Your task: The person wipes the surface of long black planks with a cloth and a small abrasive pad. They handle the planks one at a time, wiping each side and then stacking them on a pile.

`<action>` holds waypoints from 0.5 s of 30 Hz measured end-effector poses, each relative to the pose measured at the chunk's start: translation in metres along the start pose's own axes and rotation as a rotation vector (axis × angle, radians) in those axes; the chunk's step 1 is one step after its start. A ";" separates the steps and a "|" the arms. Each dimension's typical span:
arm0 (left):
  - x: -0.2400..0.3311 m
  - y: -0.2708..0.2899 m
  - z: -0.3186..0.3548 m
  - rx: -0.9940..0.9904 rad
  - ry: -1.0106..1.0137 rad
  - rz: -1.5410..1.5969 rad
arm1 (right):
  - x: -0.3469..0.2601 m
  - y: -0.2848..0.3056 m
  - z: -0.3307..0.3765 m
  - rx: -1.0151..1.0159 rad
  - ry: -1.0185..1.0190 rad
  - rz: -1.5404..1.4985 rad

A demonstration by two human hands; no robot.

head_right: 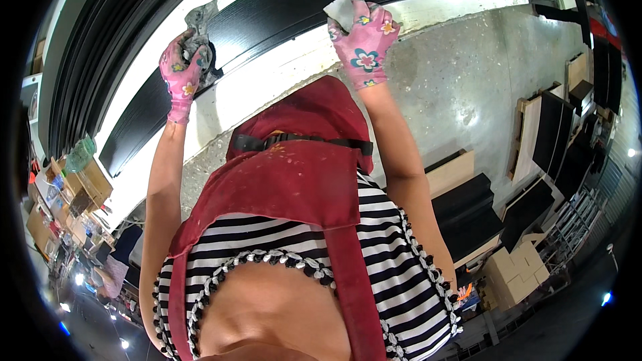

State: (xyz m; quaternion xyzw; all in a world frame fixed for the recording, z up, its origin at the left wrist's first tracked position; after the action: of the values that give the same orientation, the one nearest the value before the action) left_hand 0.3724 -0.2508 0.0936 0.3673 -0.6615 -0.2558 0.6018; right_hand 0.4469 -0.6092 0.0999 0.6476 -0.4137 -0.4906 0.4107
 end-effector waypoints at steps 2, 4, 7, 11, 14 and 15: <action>-0.001 0.001 0.002 -0.019 0.012 -0.018 | 0.010 0.003 -0.003 0.012 -0.029 0.002; 0.003 -0.001 0.000 -0.056 0.013 -0.046 | 0.020 0.006 -0.004 0.056 -0.067 0.004; 0.003 -0.002 -0.001 -0.066 0.018 -0.013 | 0.014 0.006 -0.004 0.048 -0.055 0.022; 0.002 0.000 -0.001 -0.019 0.027 0.009 | -0.011 0.000 0.006 0.009 0.058 0.000; 0.001 0.001 0.001 -0.007 0.025 0.017 | 0.010 0.001 -0.004 -0.011 0.025 0.030; 0.001 0.001 0.002 -0.011 0.028 0.022 | 0.039 -0.001 -0.009 -0.025 -0.130 -0.039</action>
State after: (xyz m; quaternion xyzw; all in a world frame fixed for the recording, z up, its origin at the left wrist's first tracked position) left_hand 0.3707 -0.2508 0.0943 0.3601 -0.6555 -0.2479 0.6158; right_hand 0.4627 -0.6442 0.0895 0.6172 -0.4207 -0.5447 0.3812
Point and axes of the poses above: each hand's wrist, its own z-axis away from the middle knuckle, its own y-axis out of the back of the hand, x = y × z, the point moved 9 cm from there along -z, towards the middle knuckle, and after that the axes turned 8 degrees about -x, right-handed, at the moved point
